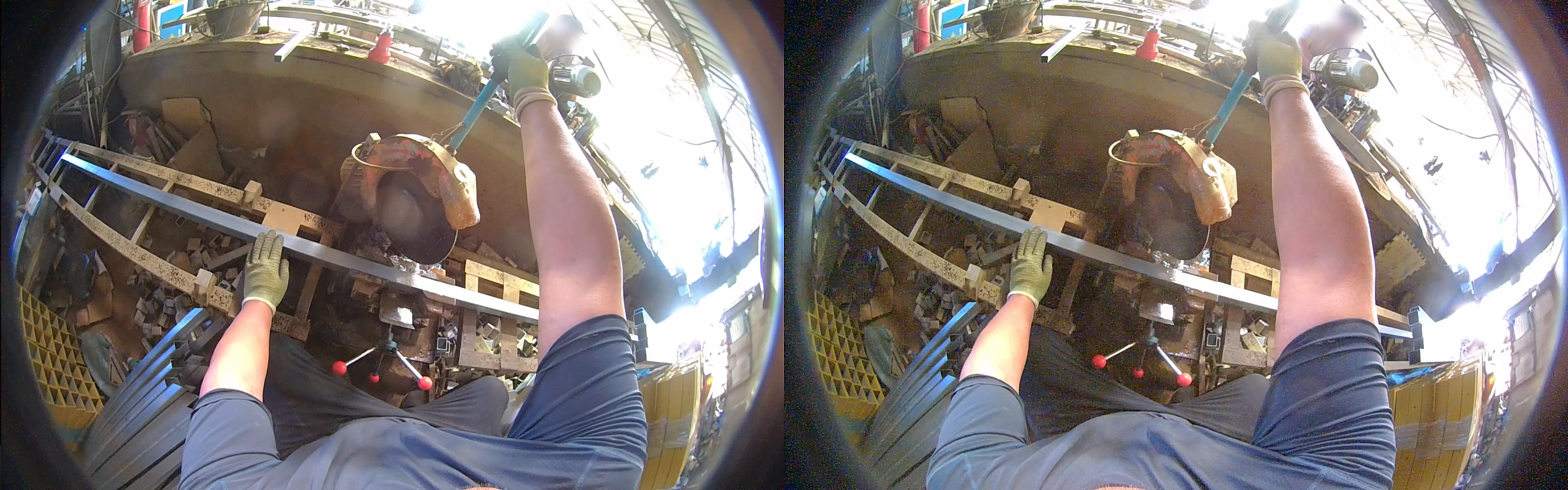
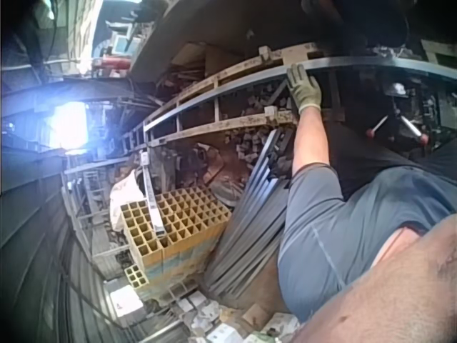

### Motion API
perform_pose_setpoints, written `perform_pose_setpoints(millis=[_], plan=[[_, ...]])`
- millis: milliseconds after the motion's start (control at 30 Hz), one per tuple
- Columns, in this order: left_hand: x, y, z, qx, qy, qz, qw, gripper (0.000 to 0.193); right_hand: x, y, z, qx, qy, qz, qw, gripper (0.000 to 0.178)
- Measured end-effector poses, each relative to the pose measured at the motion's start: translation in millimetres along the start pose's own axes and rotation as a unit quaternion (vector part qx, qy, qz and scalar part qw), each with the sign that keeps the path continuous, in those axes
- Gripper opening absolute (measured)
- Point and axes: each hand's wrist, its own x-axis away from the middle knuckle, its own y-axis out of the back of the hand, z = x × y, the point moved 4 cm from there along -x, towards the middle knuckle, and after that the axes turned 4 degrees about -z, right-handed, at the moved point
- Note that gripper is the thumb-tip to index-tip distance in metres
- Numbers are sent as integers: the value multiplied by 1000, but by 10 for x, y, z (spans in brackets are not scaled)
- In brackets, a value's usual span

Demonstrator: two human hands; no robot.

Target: The person sits on the floor and uses a chop saw to cut long metal bars into shorter pieces. They repeatedly position each bar under the blade, operate the saw, and then remove the cut piece before repeating the process.

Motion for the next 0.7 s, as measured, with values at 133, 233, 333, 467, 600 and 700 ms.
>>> perform_pose_setpoints(millis=[133, 233, 333, 467, 600, 700], plan=[[-16, -8, 10, -4, -1, -4, 1000, 66, 32, 23, 42, 35, 6, -1, 999, 15], [-40, -6, -2, 1, -3, -4, 1000, 67, -12, 18, -15, 16, -5, -12, 1000, 17], [-127, 60, -50, 17, 4, 10, 1000, 67, -222, 75, -5, 309, 183, -4, 933, 36], [48, 212, 93, 37, 32, -18, 999, 64, -292, -86, -56, 301, 222, 33, 927, 34], [-219, 417, -243, 103, 45, 56, 992, 57, -338, 319, -118, 203, 139, 48, 968, 32], [15, 216, -92, 14, 18, 6, 1000, 62, -399, 183, -125, 114, 84, 67, 988, 30]])
